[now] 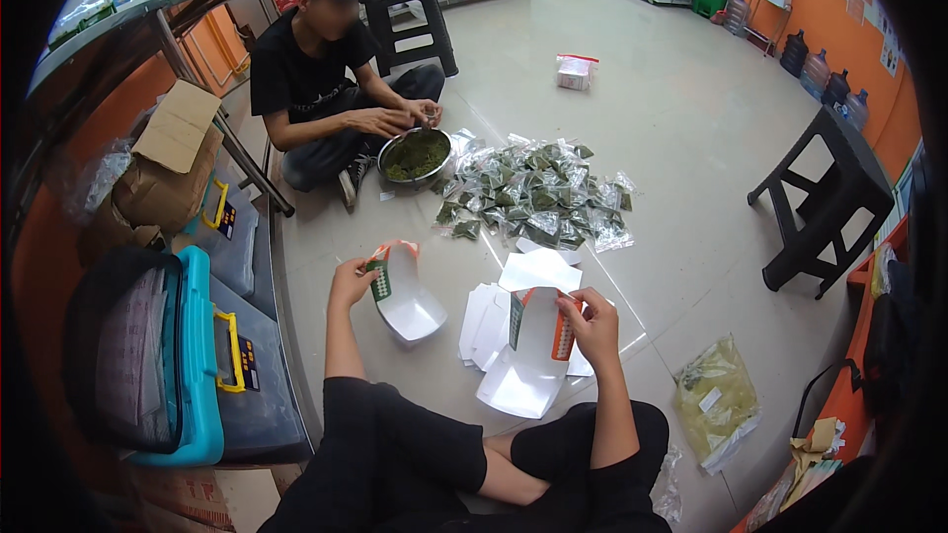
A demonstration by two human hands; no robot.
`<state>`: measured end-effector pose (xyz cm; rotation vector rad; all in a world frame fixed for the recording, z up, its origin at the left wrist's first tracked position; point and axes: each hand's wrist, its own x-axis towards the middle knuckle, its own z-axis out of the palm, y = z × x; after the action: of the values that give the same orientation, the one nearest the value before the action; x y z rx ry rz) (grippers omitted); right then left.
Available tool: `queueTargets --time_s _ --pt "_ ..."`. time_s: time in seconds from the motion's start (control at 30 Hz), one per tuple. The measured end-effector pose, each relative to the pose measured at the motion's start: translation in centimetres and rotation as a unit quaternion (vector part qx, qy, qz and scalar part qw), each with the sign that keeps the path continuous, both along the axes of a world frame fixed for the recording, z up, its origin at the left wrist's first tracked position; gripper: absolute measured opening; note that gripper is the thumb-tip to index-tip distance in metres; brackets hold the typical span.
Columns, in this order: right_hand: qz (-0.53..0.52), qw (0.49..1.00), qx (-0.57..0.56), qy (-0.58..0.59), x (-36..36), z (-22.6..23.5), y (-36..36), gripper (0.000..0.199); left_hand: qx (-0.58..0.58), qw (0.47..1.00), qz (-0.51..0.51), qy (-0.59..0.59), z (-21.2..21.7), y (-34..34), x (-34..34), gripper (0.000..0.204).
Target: The person assembles cardboard food boxes by hand while sitting on the floor, folding the sides and securing the tabs for each box in a stack.
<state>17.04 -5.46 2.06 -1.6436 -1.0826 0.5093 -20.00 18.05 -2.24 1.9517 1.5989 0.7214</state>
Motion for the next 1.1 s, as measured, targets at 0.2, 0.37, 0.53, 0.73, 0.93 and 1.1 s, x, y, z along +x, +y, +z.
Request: queueTargets --time_s 0.2,0.37,0.53,0.73,0.93,1.1 --pt "0.057 0.994 -0.013 0.095 0.5 -2.1 0.2 0.012 0.129 0.991 0.017 0.024 3.5 -1.9 6.3 0.02" --pt "0.098 0.959 0.042 0.264 -0.4 -1.0 0.7 0.01 0.09 0.969 -0.154 -0.171 8.1 -5.8 10.5 0.02" --pt "0.101 0.953 0.096 0.268 -0.1 -0.9 0.5 0.01 0.028 0.954 -0.273 -0.123 8.7 -8.9 14.1 0.021" --pt "0.049 0.949 0.101 0.295 0.6 -1.8 0.9 0.013 -0.016 0.938 -0.334 -0.097 8.2 -11.4 17.3 0.019" --pt "-0.034 0.976 0.129 0.17 -0.5 -1.2 1.1 0.012 -0.125 0.911 -0.315 -0.233 5.4 -12.4 18.2 0.02" --pt "-0.103 0.981 0.153 0.06 -1.4 -0.4 0.9 0.01 -0.107 0.927 -0.279 -0.226 4.8 -14.0 19.6 0.026"
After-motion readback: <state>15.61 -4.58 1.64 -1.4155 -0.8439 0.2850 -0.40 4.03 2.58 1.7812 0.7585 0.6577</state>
